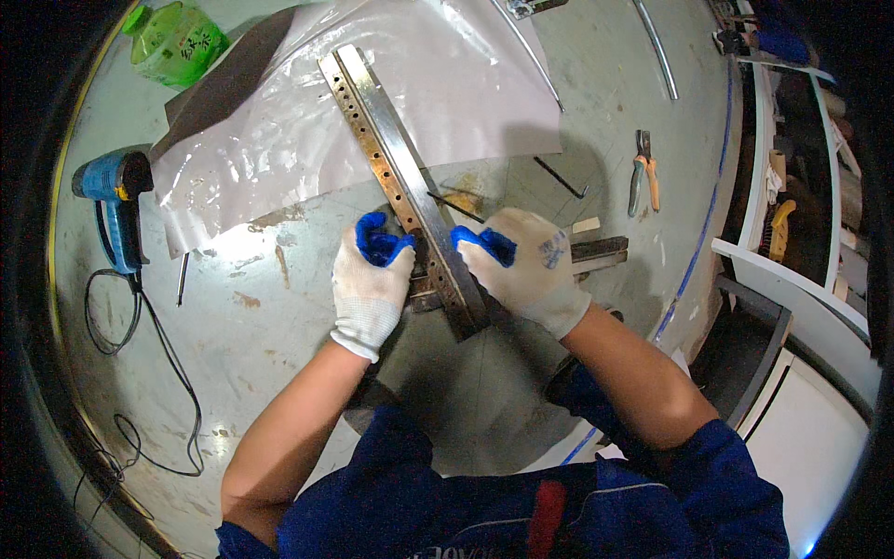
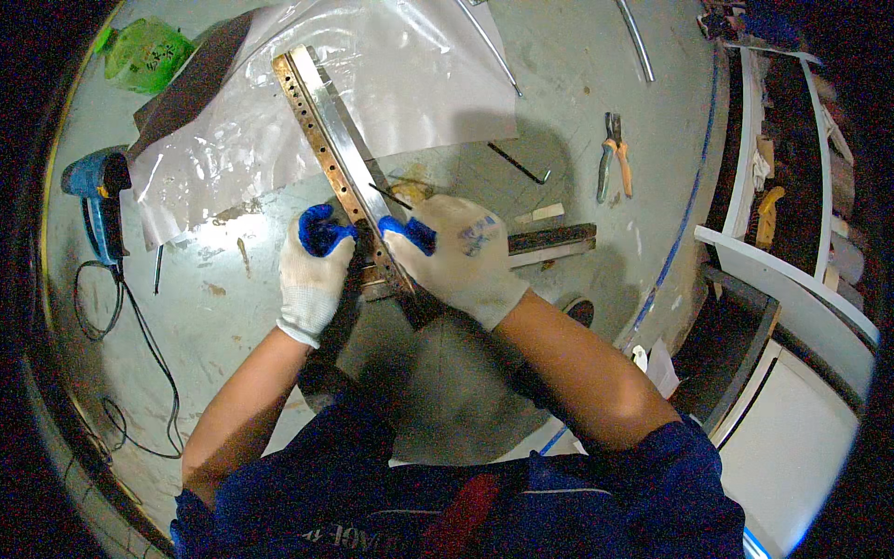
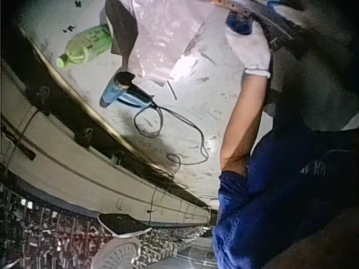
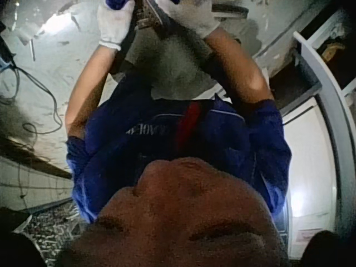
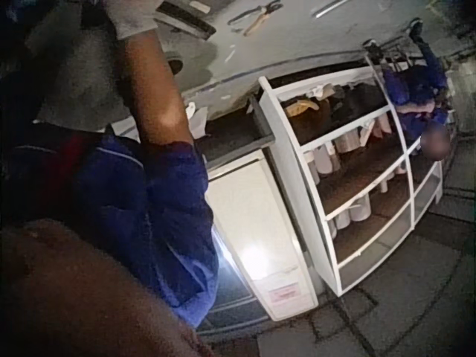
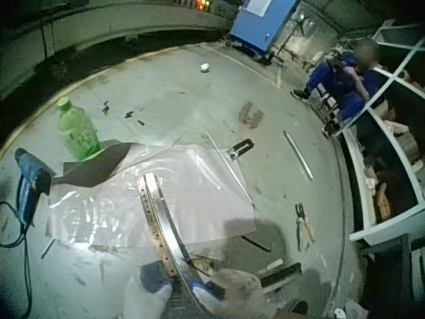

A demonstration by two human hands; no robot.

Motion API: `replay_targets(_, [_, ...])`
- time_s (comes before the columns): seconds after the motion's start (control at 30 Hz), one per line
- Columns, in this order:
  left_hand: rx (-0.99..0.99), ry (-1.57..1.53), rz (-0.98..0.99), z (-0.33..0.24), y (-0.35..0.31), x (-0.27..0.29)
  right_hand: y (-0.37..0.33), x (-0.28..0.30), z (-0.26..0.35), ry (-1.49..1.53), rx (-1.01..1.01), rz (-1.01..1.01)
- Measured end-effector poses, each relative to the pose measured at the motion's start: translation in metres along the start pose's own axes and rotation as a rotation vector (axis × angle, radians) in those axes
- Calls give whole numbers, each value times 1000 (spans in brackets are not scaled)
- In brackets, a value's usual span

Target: The person assembles a metal frame by inserting hex keys into holes and tightening them. They use a heat gun to apply heat to the frame and repeatedly adjust the components. The person also handles a plastic sheet and various tools on the workbench.

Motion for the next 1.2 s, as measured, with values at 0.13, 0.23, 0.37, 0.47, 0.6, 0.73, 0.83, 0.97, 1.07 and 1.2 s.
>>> replay_targets(0.13, [-223, -37, 166, -19, -16, -26, 3, -22, 16, -112, 177, -31])
replay_targets(0.23, [-355, -31, 215, -27, -19, -38, 1, -31, 17, -18, 180, -9])
replay_targets(0.37, [-313, 1, 253, -28, -14, -40, 7, -33, 20, 62, 51, 59])
replay_targets(0.47, [-310, -59, 240, -24, -10, -39, 9, -36, 24, 21, -11, 27])
replay_targets(0.6, [-341, -15, 205, -19, -11, -36, 8, -52, 4, -93, -188, 79])
replay_targets(0.73, [-270, -42, 209, -15, -12, -35, 18, -51, 12, -117, -110, 119])
replay_targets(0.83, [-256, -54, 186, -14, -11, -33, 26, -50, 20, -154, -32, 139])
replay_targets(0.97, [-281, -43, 148, -13, -15, -29, 38, -51, 26, -252, -7, 224])
replay_targets(1.07, [-154, -105, 166, -2, -17, -26, 49, -51, 30, -303, 20, 261])
replay_targets(1.2, [-117, -133, 174, 1, -16, -22, 65, -46, 34, -383, 110, 289])
Point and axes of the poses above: each hand's wrist, its own y-axis towards the middle knuckle, its own x-axis out of the back of the hand, z = x × y, the point moved 8 cm from there along y, towards the middle knuckle, and after that the axes turned 8 degrees about -y, right-handed, at the moved point
